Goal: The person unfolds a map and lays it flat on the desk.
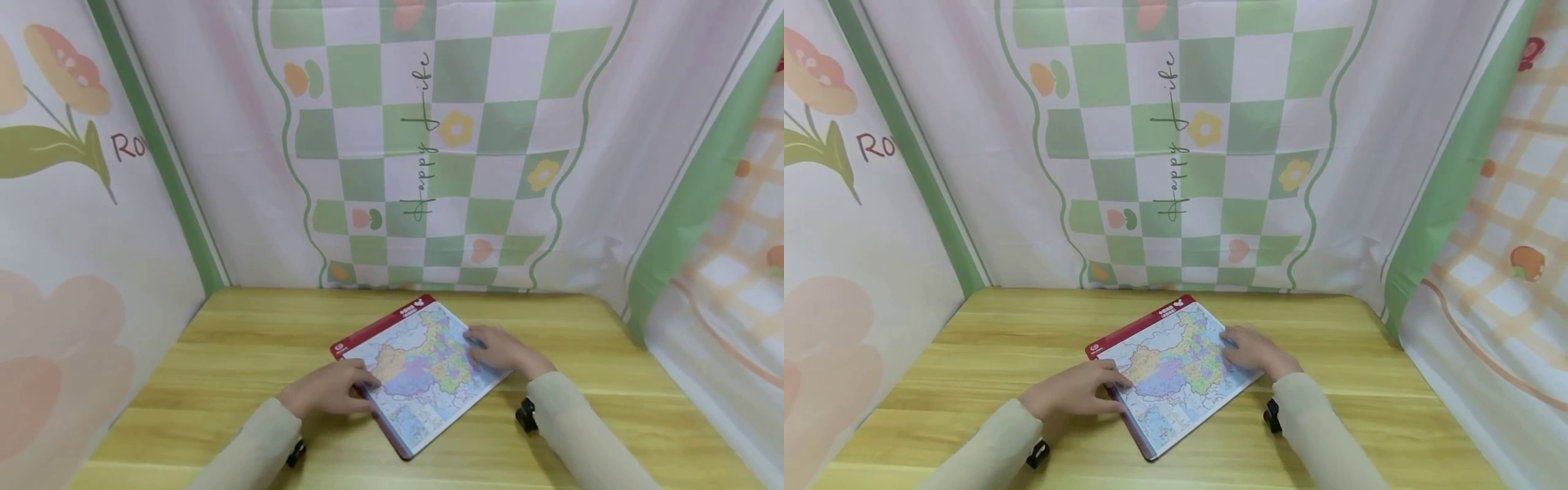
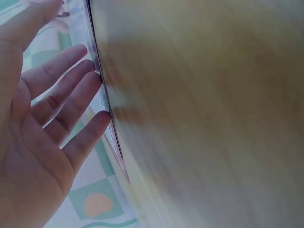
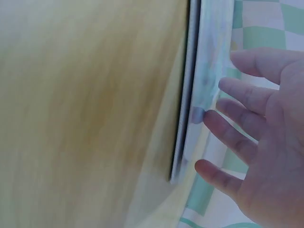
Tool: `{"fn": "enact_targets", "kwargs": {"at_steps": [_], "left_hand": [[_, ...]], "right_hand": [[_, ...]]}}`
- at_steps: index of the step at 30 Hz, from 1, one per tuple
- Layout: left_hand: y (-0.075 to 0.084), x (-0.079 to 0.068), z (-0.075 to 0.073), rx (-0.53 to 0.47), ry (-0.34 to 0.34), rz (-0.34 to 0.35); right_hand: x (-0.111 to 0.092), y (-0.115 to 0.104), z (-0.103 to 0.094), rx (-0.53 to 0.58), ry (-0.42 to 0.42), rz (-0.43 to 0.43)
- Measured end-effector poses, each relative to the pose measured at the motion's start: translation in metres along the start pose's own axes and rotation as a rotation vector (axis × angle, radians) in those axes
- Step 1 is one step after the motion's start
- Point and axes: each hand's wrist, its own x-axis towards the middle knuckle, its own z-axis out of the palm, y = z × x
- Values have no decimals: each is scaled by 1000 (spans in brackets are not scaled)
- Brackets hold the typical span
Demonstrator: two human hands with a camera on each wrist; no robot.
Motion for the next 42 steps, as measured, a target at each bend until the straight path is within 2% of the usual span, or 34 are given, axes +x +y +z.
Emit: {"fn": "enact_targets", "kwargs": {"at_steps": [8,15,22,27,34,42], "left_hand": [[-9,-1,0,-24,24,1],[-18,-6,-6,23,99,-36],[-33,-10,-10,-6,142,-77],[-42,-12,-11,-10,146,-108],[-44,-14,-15,-44,131,-179],[-48,-12,-16,-73,126,-199]], "right_hand": [[-18,-5,-6,41,-2,-105],[-33,-6,-9,21,-14,-83],[-48,-7,-12,-3,-13,-84],[-55,-5,-12,-21,-2,-90],[-62,-4,-11,-37,-1,-92],[-72,-3,-13,-60,-25,-72]]}}
